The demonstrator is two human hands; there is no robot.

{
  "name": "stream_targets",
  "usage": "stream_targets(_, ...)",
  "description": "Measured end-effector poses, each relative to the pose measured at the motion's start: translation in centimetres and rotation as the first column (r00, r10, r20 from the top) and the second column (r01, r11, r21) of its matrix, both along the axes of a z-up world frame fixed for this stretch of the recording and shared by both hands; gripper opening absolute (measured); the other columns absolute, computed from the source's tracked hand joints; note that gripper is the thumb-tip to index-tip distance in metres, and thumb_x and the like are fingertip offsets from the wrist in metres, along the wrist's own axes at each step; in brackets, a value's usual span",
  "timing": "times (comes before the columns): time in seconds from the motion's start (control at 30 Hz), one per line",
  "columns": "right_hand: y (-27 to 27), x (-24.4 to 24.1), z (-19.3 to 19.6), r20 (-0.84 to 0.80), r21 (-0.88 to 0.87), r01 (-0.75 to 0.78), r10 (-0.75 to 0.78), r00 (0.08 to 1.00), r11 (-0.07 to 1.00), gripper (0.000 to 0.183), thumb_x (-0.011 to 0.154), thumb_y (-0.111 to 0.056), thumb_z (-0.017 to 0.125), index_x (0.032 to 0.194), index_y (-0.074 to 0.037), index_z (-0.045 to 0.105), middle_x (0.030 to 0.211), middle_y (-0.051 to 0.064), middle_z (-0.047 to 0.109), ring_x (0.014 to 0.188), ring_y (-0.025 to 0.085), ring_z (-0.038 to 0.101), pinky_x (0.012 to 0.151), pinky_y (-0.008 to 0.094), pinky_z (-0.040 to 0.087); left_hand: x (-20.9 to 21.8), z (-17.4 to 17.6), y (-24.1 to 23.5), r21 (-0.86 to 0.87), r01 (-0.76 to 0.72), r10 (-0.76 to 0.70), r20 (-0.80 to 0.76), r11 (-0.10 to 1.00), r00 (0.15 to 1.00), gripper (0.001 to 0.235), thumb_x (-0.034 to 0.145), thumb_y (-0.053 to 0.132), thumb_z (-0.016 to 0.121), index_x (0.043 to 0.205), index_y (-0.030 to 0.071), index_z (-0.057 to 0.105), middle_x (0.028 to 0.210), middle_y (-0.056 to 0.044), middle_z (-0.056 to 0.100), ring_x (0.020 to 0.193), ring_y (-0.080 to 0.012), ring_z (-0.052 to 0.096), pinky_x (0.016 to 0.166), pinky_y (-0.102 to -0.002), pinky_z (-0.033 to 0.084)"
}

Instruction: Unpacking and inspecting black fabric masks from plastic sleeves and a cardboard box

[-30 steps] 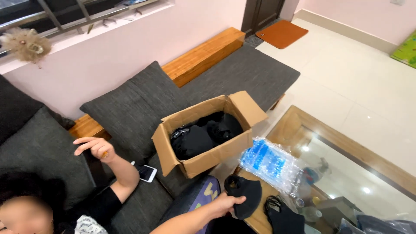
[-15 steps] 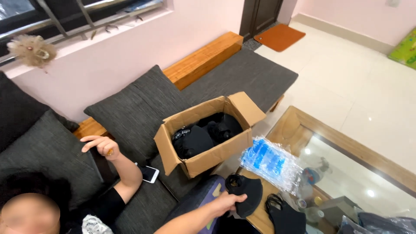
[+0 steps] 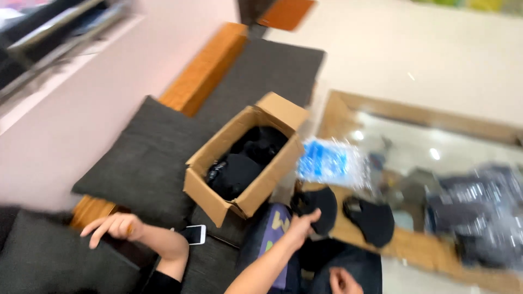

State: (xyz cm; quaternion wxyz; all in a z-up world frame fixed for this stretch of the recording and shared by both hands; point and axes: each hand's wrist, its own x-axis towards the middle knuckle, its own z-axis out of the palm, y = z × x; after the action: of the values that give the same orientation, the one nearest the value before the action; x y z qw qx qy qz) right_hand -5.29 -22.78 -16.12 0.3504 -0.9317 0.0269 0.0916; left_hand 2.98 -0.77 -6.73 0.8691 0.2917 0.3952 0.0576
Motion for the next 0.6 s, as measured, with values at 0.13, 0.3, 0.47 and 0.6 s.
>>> stream_targets(0.13,1.0,0.9,6.3,-0.079,0.348,-0.021,0.052,0.996,0.937,0.018,0.093,-0.020,0.067,0.098,-0.014,0.084,0.082,-0.004,0.082,0.076,0.005,0.066,0.074,0.023,0.051,-1.4,1.6,0.5,-0.087,-0.026,0.017,-0.098,0.996,0.995,0.054,0.075,0.003,0.085,0.125,-0.009,0.070,0.118,-0.018,0.077,0.098,-0.0275,0.074,0.080,-0.043,0.064)
stream_targets(0.3,5.0,3.2,16.2,0.011,0.683,0.098,-0.144,0.989,0.723,0.018,0.099,-0.013,0.064,0.104,-0.002,0.078,0.071,0.008,0.068,0.056,0.011,0.057,0.055,0.027,0.048,-5.0,3.3,0.8,-0.071,0.105,-0.104,0.007,0.992,0.995,0.044,0.082,0.009,0.081,0.126,0.004,0.073,0.119,-0.010,0.076,0.099,-0.0230,0.073,0.080,-0.040,0.063)
stream_targets(0.47,7.3,5.7,20.5,0.204,0.627,-0.027,-0.131,0.970,0.779,0.018,0.099,-0.016,0.064,0.110,-0.009,0.074,0.086,0.003,0.064,0.075,0.010,0.060,0.058,0.024,0.045,-7.5,7.3,-0.4,-0.062,0.109,-0.110,-0.006,0.992,0.994,0.043,0.082,0.007,0.080,0.124,0.006,0.073,0.121,-0.011,0.076,0.102,-0.0242,0.073,0.083,-0.043,0.063)
stream_targets(0.6,7.5,7.1,20.2,0.367,0.367,-0.246,0.103,0.924,0.897,0.052,0.099,-0.030,0.062,0.147,-0.014,0.054,0.129,0.011,0.051,0.125,0.022,0.053,0.112,0.034,0.038,-8.1,6.0,-1.8,0.002,0.196,-0.196,-0.012,0.981,0.981,0.049,0.080,0.004,0.080,0.129,0.005,0.072,0.126,-0.013,0.075,0.108,-0.0232,0.072,0.086,-0.046,0.062)
